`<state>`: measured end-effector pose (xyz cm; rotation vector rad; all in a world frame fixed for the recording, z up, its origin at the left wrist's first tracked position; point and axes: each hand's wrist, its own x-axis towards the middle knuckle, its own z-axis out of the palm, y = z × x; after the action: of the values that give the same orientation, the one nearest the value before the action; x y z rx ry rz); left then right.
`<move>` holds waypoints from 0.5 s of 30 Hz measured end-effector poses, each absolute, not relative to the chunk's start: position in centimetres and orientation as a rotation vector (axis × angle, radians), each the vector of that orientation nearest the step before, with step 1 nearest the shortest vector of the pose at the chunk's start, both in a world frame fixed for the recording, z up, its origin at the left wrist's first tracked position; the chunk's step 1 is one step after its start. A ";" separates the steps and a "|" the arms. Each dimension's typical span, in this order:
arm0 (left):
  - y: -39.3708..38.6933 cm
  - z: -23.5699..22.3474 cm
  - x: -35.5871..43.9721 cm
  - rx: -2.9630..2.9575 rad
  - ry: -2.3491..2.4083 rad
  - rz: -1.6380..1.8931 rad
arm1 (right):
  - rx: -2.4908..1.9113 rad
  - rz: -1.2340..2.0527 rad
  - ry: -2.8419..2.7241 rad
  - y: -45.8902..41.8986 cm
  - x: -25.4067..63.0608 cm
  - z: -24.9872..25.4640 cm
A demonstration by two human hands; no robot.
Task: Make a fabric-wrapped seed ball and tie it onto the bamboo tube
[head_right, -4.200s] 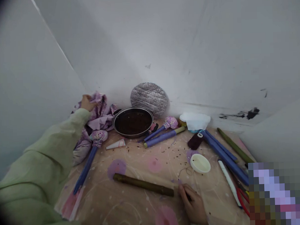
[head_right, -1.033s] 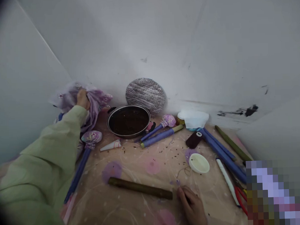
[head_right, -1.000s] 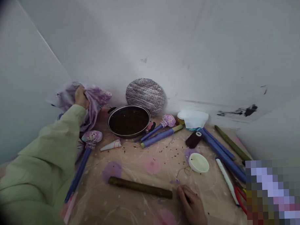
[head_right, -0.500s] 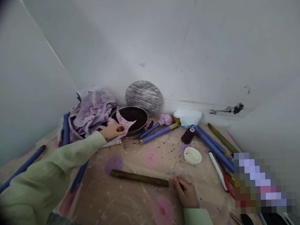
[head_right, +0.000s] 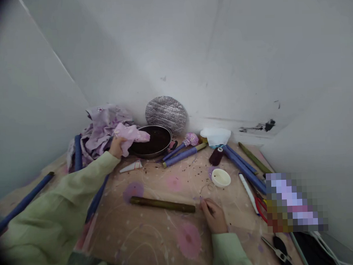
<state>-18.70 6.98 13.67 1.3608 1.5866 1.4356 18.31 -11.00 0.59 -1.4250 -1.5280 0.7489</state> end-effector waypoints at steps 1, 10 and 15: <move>6.5 14.0 -19.4 1.328 1.575 1.471 | -1.411 0.772 -1.522 -11.0 18.0 1.4; 3.7 13.3 -22.6 1.143 1.328 1.620 | -1.152 1.208 -1.547 -7.7 10.7 10.8; 2.8 11.4 -22.2 1.247 1.390 1.493 | -1.102 1.380 -1.460 -1.5 4.3 11.6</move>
<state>-22.22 2.81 11.36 1.2471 1.3905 1.4935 4.29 -1.55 11.57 -1.1025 -1.4605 1.3798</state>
